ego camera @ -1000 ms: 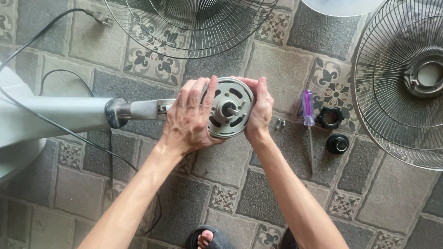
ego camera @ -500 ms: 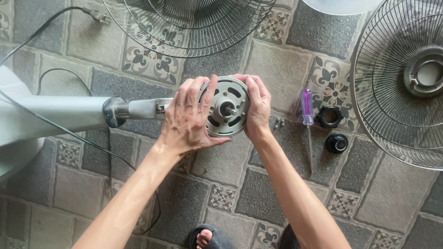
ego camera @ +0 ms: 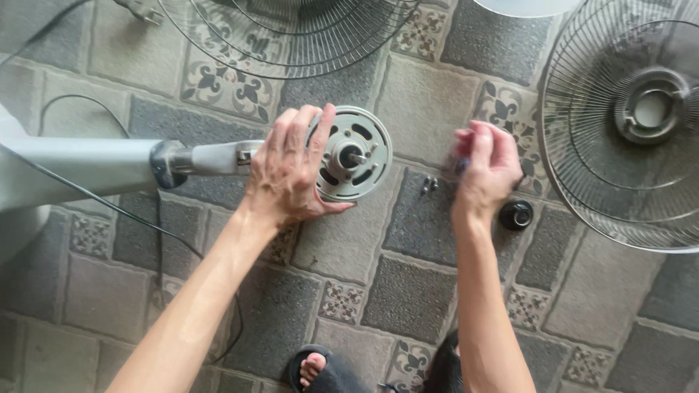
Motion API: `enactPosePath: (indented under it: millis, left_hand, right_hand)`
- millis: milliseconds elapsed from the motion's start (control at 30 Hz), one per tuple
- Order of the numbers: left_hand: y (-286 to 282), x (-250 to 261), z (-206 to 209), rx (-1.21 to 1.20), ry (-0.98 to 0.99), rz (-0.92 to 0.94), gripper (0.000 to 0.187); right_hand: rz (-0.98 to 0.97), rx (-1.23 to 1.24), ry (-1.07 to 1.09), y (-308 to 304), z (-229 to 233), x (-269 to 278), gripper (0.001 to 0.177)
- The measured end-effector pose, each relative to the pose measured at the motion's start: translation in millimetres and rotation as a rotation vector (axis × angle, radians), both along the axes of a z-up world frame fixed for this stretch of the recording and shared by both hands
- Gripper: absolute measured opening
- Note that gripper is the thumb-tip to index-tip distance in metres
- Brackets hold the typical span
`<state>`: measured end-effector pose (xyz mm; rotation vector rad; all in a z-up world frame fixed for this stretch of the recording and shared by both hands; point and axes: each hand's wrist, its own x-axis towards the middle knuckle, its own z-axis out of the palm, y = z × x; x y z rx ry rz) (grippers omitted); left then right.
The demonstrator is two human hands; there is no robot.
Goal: The person disassembles a standing fan by removing the rear motor housing with a screwdriver, then reattaches it and tightens the screws. The person handles the fan housing, screws, and screwdriver on a tiled floor.
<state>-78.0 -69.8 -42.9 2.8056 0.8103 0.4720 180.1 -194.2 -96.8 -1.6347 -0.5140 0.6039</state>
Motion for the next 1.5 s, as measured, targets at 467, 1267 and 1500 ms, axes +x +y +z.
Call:
enactPosePath:
  millis: [467, 1267, 1500]
  left_hand:
    - [-1, 0, -1, 0.064, -0.005, -0.007, 0.147]
    - [-2, 0, -7, 0.074, -0.015, 0.018, 0.148]
    - [-2, -1, -8, 0.062, -0.007, 0.013, 0.148]
  right_hand:
    - [0.353, -0.654, -0.636, -53, -54, -18, 0.017]
    - [0.461, -0.663, -0.693, -39, -78, 3, 0.012]
    - [0.447, -0.554, -0.815, -44, -85, 3, 0.006]
